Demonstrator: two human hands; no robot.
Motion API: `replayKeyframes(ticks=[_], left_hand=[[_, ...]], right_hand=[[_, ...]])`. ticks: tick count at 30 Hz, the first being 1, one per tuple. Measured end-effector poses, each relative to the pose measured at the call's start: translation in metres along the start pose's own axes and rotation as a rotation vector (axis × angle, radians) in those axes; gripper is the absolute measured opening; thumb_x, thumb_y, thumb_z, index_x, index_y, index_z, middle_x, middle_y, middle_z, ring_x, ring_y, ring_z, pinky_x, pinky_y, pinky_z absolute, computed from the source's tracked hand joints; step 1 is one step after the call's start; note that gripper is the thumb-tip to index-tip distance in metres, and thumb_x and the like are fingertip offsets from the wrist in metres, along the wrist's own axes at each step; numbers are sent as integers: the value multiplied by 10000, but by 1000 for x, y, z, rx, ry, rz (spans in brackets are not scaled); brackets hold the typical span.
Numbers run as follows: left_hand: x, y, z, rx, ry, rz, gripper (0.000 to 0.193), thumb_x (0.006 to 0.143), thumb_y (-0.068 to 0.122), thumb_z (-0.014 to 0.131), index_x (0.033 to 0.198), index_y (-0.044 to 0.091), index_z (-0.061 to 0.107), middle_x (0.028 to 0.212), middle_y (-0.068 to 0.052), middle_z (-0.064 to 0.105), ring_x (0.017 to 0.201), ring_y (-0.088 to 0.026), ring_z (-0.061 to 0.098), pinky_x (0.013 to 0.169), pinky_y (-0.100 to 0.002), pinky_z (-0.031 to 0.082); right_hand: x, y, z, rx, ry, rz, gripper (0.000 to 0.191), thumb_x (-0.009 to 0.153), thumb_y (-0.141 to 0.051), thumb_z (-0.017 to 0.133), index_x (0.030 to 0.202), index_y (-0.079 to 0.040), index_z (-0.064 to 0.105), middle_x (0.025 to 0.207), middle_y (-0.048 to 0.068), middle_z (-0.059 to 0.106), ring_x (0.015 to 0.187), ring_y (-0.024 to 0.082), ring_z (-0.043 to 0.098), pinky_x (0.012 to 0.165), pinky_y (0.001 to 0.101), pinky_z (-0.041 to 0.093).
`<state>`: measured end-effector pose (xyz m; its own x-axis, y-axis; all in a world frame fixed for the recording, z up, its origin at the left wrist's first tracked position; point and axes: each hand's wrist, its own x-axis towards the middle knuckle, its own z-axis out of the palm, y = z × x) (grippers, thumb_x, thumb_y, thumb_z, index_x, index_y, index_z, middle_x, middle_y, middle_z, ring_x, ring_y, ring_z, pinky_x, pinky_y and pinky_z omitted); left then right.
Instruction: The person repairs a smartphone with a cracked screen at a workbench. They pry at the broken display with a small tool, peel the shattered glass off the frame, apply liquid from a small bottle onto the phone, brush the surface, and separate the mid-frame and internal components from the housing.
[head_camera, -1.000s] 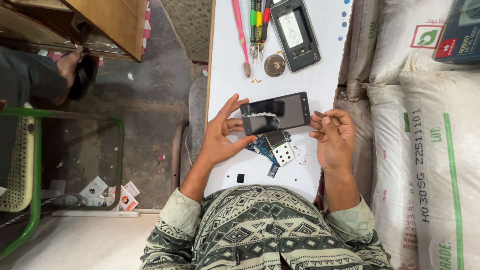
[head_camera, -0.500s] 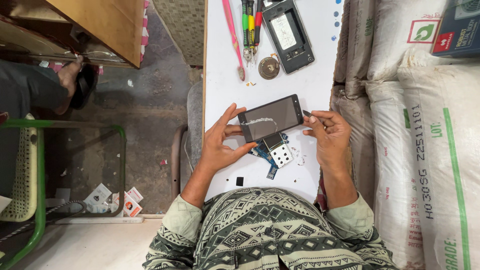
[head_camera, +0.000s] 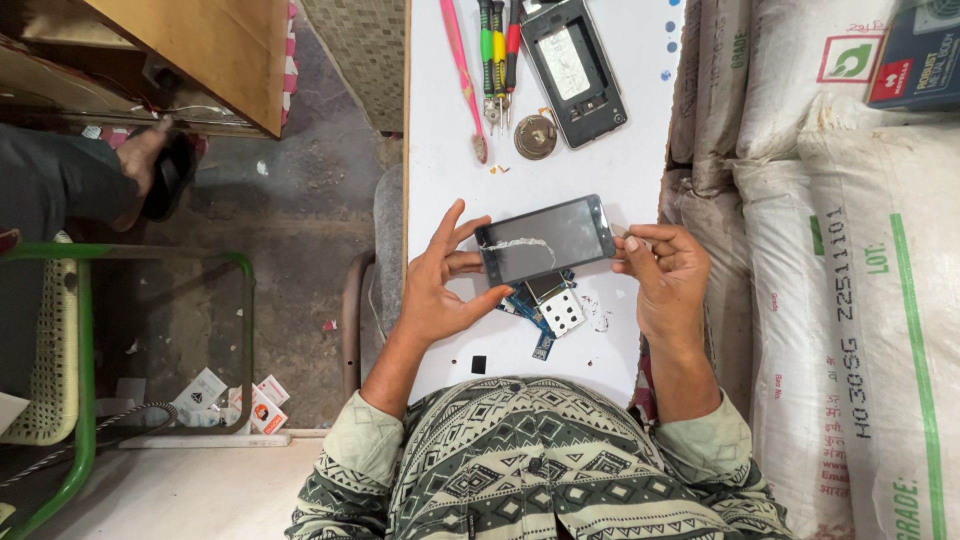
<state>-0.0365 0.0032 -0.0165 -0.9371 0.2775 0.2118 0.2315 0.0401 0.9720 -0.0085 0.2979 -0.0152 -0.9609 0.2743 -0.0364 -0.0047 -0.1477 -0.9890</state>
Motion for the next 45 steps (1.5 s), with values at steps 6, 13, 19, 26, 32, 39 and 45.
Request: replayKeyframes(ticks=[6,13,19,26,32,39,45], left_hand=[[0,0,-1,-54,17,-2,1108,787,118,904,1633,44,192,1452,-251,607,1125,-256,755,965,-383,646],[-1,1,-1,-98,5,7,1074,802,61,879,1633,66,199,1511,-259,552,1150,-258,744,1012,-398,630],[-1,-1,-1,-130,-12,7,1062,812,37,863,1636,88,196,1548,-246,520,1171,-262,739,1015,-411,636],[-1,-3,-1,-116,-30,29,1071,818,44,865,1650,109,193,1578,-231,498,1178,-271,740,1034,-424,633],[-1,-1,0,-141,-20,-1,1107,790,46,895,1647,117,199,1580,-224,502,1150,-249,746,1014,-415,636],[1,-2,0,-165,-16,-26,1122,781,33,896,1649,122,190,1568,-226,508,1160,-247,735,1027,-420,629],[3,-5,1,-239,10,-60,1126,766,16,900,1639,118,196,1556,-224,500,1210,-270,700,1062,-433,595]], right_hand=[[-5,1,0,12,-1,2,154,1004,-30,699,1134,35,647,996,143,737,834,153,718,732,289,619],[-10,2,1,-10,-1,-18,157,998,-26,693,1139,23,644,1000,145,739,850,170,729,725,295,622],[-12,2,-1,28,-6,-46,157,1004,-46,704,1140,12,650,1009,143,749,864,171,742,718,294,626],[-17,1,-3,32,-33,-126,136,1020,-37,700,1140,12,657,1015,133,745,905,156,743,732,300,639],[-12,10,-5,-2,-28,-109,135,1026,-25,690,1150,17,657,1022,134,739,913,151,736,742,295,636],[-6,22,-2,-25,-15,-57,149,1007,-6,684,1147,28,647,1035,143,739,882,165,735,738,297,633],[-2,21,7,-153,-24,-30,178,999,-12,675,1163,48,645,1037,149,735,880,163,726,743,288,634]])
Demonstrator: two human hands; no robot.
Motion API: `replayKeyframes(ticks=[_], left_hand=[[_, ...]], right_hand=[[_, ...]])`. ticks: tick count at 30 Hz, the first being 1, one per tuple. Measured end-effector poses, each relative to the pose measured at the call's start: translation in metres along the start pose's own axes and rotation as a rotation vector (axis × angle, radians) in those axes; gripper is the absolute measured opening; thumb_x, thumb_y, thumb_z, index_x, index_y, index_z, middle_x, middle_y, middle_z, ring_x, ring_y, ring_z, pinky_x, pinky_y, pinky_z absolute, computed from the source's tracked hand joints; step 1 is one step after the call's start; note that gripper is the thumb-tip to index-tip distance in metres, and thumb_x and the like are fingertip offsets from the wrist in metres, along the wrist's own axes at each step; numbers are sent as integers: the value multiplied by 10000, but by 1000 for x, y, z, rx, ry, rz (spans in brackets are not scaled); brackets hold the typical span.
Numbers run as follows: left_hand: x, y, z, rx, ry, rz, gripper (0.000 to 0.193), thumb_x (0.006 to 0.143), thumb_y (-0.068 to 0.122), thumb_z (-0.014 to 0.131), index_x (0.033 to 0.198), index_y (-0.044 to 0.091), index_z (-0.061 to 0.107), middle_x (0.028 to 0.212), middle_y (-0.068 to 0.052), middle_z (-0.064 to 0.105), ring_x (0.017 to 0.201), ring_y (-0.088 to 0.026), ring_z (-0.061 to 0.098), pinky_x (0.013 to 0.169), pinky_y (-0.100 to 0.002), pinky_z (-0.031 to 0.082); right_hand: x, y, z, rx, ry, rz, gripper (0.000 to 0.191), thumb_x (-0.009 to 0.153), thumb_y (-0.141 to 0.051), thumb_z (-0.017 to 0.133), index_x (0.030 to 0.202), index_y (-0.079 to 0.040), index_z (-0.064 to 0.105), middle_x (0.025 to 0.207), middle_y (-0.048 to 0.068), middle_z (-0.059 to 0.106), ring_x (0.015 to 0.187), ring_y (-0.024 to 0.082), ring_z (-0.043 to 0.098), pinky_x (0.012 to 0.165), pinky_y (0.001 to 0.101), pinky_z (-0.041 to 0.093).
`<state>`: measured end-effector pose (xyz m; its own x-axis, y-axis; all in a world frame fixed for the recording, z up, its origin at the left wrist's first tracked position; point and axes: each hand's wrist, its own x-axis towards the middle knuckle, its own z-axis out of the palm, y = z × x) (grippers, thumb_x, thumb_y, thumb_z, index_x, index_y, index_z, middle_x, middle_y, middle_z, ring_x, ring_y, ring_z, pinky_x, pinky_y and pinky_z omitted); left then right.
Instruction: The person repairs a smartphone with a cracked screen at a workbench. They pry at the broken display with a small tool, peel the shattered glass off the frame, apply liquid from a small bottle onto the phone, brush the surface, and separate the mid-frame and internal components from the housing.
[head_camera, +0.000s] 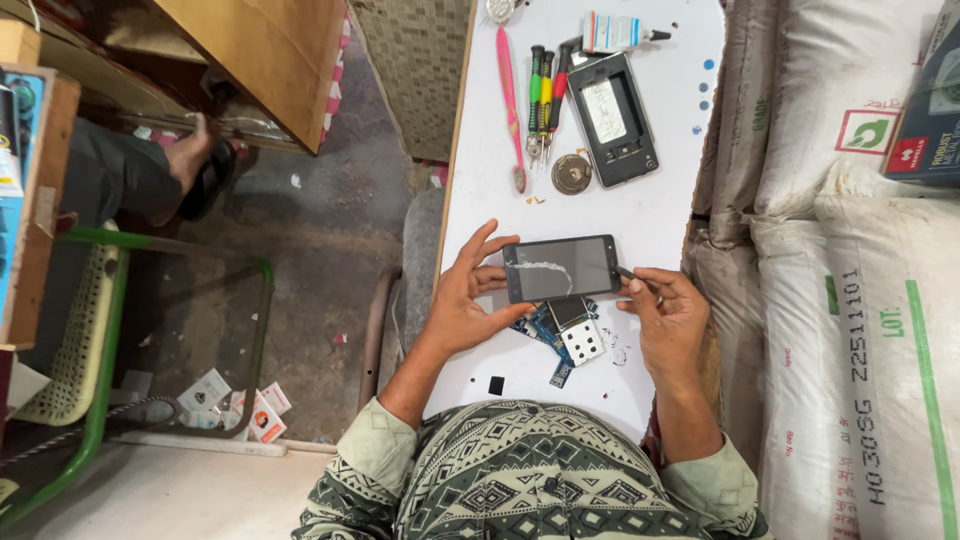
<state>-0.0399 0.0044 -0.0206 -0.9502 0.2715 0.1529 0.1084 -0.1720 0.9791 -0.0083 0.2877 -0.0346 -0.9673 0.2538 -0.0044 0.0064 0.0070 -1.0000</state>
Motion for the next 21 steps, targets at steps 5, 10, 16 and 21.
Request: replayKeyframes(ticks=[5,10,16,21], left_hand=[[0,-2,0,-14,-14,50,1051,806,-26,852,1629,111,212,1595,-191,456,1215,-258,687,1060,-415,594],[-1,-3,4,202,-7,97,974,826,-41,843,1612,96,284,1585,-184,476,1226,-241,688,1014,-379,618],[1,-4,-1,66,-58,115,1046,816,-35,842,1637,98,207,1590,-209,454,1139,-215,688,986,-369,597],[6,-6,-9,-104,-94,136,1050,873,-56,775,1674,111,117,1630,-251,395,1159,-225,647,1057,-376,535]], right_hand=[[6,2,2,49,-24,-6,158,989,-12,677,1136,41,652,1042,135,731,874,149,724,757,279,630],[11,7,-1,116,-23,-20,119,969,2,702,1075,45,668,1034,134,726,875,134,718,758,283,633],[7,3,-3,179,-13,-47,124,979,-26,707,1064,31,637,984,152,736,791,147,712,644,278,613],[1,-3,4,252,-68,-7,152,991,-93,672,1084,-20,576,1140,168,701,798,140,719,651,265,623]])
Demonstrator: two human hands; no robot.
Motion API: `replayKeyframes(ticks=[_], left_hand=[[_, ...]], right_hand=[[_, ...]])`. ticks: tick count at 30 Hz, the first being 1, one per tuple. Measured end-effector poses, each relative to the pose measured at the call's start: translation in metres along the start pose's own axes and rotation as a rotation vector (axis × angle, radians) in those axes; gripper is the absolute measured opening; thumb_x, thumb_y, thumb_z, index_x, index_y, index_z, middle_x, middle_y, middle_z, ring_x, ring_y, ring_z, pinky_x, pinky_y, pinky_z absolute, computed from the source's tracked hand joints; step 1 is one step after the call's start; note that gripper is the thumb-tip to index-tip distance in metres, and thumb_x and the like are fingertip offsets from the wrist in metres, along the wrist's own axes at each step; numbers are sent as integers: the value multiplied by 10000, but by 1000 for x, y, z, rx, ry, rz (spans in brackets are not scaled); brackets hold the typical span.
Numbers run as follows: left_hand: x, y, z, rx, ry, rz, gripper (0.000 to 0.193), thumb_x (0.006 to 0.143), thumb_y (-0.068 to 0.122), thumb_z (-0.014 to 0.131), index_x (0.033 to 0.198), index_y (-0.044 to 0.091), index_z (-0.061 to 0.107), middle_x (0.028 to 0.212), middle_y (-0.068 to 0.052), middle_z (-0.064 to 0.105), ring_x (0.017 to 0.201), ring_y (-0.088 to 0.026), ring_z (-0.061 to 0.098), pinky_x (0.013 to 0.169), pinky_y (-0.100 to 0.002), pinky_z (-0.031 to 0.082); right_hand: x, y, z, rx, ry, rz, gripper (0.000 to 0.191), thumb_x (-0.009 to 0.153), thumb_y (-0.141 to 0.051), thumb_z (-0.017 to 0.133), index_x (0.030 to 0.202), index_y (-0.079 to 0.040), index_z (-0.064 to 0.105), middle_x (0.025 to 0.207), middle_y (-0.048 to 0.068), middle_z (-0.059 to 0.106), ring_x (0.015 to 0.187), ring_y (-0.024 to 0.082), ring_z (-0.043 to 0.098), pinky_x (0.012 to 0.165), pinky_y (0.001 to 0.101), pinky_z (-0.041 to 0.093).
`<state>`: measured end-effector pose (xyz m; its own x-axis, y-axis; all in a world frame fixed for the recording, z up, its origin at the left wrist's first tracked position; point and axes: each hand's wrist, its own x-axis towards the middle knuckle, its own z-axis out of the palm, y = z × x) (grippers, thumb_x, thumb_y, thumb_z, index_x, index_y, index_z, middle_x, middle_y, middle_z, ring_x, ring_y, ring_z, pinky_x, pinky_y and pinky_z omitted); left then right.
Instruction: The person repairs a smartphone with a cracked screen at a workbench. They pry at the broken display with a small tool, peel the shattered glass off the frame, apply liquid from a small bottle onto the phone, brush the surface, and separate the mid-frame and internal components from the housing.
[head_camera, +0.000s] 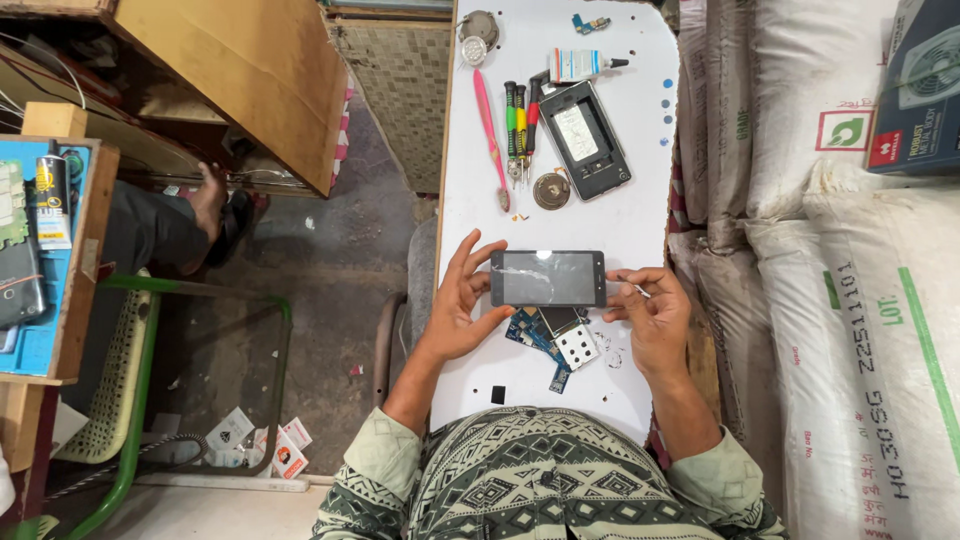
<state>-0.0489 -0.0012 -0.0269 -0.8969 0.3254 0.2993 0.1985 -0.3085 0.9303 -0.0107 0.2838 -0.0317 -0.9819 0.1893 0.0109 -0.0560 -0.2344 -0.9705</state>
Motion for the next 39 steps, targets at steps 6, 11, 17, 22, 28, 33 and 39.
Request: replayKeyframes(ticks=[6,11,17,22,28,33,39], left_hand=[[1,1,2,11,4,-82,1011,905,-53,728,1672,109,89,1651,-266,364,1269,-252,618,1087,-383,528],[3,5,0,-136,50,-152,1029,913,9,741,1681,113,63,1658,-283,358,1295,-269,604,1077,-386,521],[10,-1,10,-230,124,-145,1114,842,111,832,1672,111,88,1684,-262,298,1391,-282,526,1140,-430,458],[14,-10,31,-264,130,-69,1073,864,195,860,1695,79,191,1731,-182,270,1531,-254,407,1285,-395,365],[16,-11,35,-374,160,-150,1038,861,224,850,1654,94,194,1698,-124,276,1435,-266,466,1173,-397,465],[14,-15,34,-301,193,-108,984,881,233,830,1648,75,233,1712,-120,277,1446,-261,479,1156,-400,499],[10,-20,34,-300,179,-150,990,936,207,810,1695,88,186,1551,-193,453,1362,-270,527,1150,-391,486]], right_hand=[[-3,1,8,-124,-18,-7,130,980,-22,677,1065,26,591,1345,220,611,769,78,657,635,243,607],[-9,2,16,-137,-35,-11,100,922,48,685,993,44,615,1469,265,535,737,103,687,617,236,601],[-17,3,26,-12,-84,49,104,899,77,689,990,47,650,1489,329,523,762,139,722,626,243,615],[-25,-2,31,75,-93,57,94,918,64,686,995,36,640,1459,320,553,771,150,736,622,238,611],[-29,-3,39,17,-109,36,93,911,65,681,982,27,634,1442,267,567,772,147,732,624,243,614],[-27,-2,41,29,-108,49,98,920,74,673,993,25,629,1454,252,553,795,132,713,659,250,615],[-26,-2,40,-47,-105,4,85,934,81,666,986,32,620,1420,229,574,816,136,716,687,253,625]])
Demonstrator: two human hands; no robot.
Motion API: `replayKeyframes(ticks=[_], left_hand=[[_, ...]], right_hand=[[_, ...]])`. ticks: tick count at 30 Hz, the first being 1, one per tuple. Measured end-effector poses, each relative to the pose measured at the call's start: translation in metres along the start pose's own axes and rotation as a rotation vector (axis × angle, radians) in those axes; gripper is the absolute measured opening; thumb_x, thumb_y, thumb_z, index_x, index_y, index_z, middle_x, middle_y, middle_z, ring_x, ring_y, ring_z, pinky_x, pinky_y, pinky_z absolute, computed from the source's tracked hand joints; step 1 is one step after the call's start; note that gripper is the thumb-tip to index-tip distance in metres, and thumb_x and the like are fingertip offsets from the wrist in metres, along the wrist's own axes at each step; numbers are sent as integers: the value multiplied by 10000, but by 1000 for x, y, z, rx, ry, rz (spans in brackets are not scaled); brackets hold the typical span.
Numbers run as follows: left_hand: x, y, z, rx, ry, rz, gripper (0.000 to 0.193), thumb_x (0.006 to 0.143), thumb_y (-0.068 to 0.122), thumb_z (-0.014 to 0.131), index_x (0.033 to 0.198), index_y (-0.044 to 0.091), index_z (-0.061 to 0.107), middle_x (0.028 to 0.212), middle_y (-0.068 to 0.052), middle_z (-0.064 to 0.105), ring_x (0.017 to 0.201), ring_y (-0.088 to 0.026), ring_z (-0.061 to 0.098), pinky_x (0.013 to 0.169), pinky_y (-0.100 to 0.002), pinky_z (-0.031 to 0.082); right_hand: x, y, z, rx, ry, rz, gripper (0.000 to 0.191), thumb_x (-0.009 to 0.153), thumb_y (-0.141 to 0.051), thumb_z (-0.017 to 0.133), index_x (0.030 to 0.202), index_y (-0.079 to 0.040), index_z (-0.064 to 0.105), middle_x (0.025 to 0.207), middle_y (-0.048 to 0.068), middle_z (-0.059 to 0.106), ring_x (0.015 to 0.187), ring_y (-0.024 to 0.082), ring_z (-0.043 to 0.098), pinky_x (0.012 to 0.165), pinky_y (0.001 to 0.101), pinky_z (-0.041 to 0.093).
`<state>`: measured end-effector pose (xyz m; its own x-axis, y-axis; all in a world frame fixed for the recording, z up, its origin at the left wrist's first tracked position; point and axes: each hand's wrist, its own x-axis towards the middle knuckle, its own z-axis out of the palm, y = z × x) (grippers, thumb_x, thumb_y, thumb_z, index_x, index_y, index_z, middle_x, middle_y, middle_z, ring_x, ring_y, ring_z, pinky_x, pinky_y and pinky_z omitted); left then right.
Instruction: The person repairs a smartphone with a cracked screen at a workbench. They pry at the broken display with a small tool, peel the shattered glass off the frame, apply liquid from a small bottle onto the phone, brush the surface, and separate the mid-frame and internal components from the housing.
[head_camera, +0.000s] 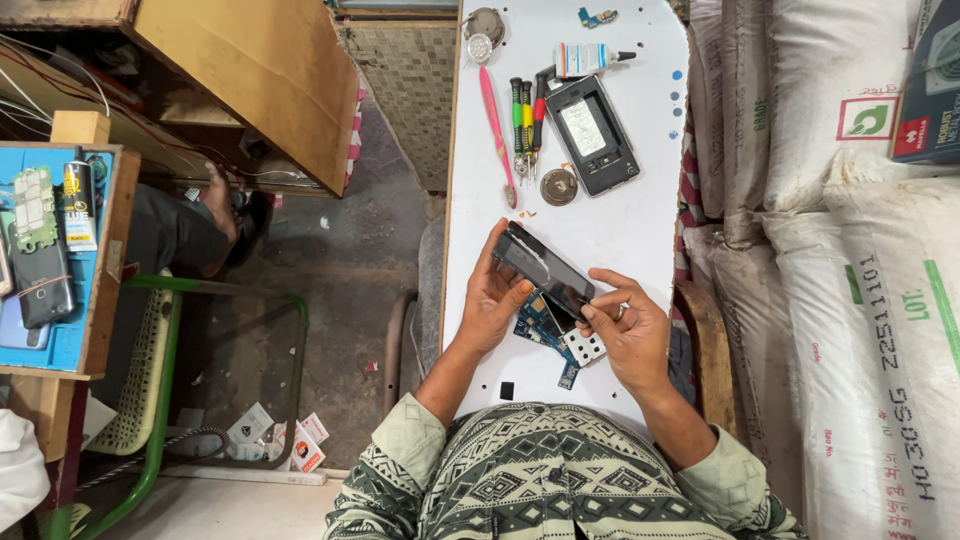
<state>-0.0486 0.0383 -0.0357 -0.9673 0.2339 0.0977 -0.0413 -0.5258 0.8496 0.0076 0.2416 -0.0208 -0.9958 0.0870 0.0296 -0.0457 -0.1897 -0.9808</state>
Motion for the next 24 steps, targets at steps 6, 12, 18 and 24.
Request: replayKeyframes(ticks=[6,12,18,24], left_hand=[[-2,5,5,136,-81,28,1186,868,195,837,1687,149,-21,1598,-157,377,1432,-289,479,1198,-447,437],[-4,-12,4,50,-101,38,1207,880,60,806,1688,178,-83,1617,-137,336,1464,-266,430,1206,-436,429],[9,-38,0,-30,-51,15,1161,906,36,740,1715,144,-86,1553,-143,378,1377,-222,467,1120,-391,453],[8,-25,-7,63,-67,-21,1007,956,74,635,1750,86,15,1336,-166,538,1237,-202,572,1051,-334,507]], right_hand=[[-3,1,4,-33,-40,-86,95,932,93,666,1003,47,623,1362,194,571,832,152,727,720,255,634],[-9,0,11,-183,-24,-162,104,899,86,697,985,61,644,1345,179,563,848,156,717,719,266,654],[-3,-1,14,-220,-19,-141,110,911,89,664,1012,74,625,1339,179,582,869,184,719,712,284,642],[-3,14,-14,-278,55,-180,120,1011,50,691,1100,85,618,1040,159,654,830,150,686,743,253,594]])
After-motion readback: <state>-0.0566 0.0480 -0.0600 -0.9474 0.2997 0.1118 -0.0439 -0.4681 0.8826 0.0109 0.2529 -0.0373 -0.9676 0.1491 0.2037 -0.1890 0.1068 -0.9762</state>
